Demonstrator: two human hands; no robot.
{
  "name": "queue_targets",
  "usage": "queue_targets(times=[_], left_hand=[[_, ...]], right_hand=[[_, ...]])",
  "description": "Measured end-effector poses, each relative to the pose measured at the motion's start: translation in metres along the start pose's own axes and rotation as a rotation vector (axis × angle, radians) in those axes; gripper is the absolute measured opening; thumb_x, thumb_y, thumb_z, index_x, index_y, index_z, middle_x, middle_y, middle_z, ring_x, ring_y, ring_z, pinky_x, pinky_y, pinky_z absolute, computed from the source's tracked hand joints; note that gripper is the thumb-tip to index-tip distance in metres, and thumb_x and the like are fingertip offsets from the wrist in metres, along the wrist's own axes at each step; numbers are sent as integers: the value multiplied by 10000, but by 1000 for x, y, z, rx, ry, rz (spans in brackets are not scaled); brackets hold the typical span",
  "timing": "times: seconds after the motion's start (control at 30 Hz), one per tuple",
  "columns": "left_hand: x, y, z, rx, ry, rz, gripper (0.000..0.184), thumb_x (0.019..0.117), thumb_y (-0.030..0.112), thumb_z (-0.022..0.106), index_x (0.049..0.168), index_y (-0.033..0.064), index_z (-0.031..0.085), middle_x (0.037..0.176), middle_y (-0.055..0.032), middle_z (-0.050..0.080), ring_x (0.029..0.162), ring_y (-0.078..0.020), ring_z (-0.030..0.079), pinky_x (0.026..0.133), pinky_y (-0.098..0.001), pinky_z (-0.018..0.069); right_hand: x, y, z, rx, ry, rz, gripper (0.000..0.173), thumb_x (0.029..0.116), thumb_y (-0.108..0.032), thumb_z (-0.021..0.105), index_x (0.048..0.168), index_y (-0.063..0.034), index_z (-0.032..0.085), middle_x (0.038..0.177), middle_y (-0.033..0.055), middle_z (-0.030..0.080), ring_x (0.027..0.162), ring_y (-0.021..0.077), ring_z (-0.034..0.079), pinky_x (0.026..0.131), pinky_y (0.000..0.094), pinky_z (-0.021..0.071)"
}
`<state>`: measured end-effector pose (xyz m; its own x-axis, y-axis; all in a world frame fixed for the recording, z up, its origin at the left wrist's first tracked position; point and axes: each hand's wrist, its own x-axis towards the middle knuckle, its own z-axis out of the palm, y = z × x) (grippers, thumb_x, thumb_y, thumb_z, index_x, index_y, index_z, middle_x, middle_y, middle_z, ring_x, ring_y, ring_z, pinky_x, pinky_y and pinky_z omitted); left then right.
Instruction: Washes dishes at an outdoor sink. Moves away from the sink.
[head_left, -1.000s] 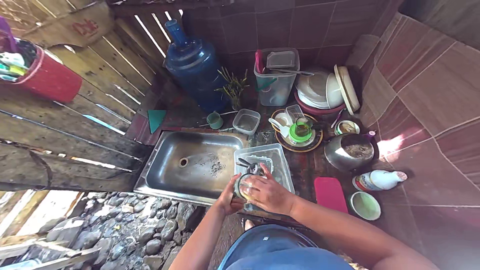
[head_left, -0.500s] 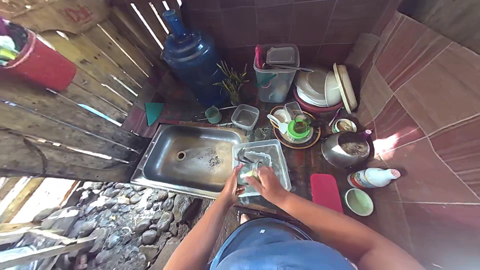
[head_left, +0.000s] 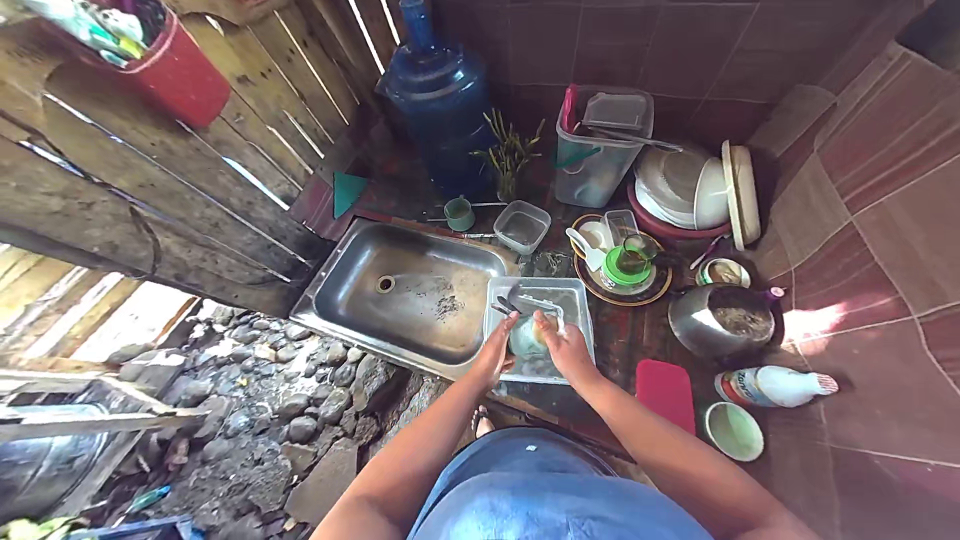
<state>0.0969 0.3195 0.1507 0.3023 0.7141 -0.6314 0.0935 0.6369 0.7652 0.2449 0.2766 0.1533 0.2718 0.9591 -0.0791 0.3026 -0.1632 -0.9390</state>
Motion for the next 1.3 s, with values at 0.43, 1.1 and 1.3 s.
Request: queue_targets(times=[0.43,1.1,1.3], left_hand=[[24,-18,-5,210,177,530,264,1037,176,541,1128,-66,597,940,-91,618,856,-127,602,807,-322,510],[-3,-34,-2,392,67,540,848,910,488,701,1497,-46,399,1378,-251,588,1281,-316,591,1104,-500,459],[-29,-25,-10,-168,-257,-88,717,1049,641,283,1466,92,483,1292,-209,586,1005,-246,590,838,-416,488]], right_hand=[[5,-1,4,209,10,381,497,1073,-381,520,963,80,671,915,168,643,883,221,604,849,451,499],[-12,-12,13,286,224,479,623,1092,-486,392,1210,84,614,1071,201,674,998,235,663,911,447,547],[-49,26,-8,-490,34,-671,666,970,-433,627,1131,213,603,1088,344,673,1113,357,663,1099,438,451]])
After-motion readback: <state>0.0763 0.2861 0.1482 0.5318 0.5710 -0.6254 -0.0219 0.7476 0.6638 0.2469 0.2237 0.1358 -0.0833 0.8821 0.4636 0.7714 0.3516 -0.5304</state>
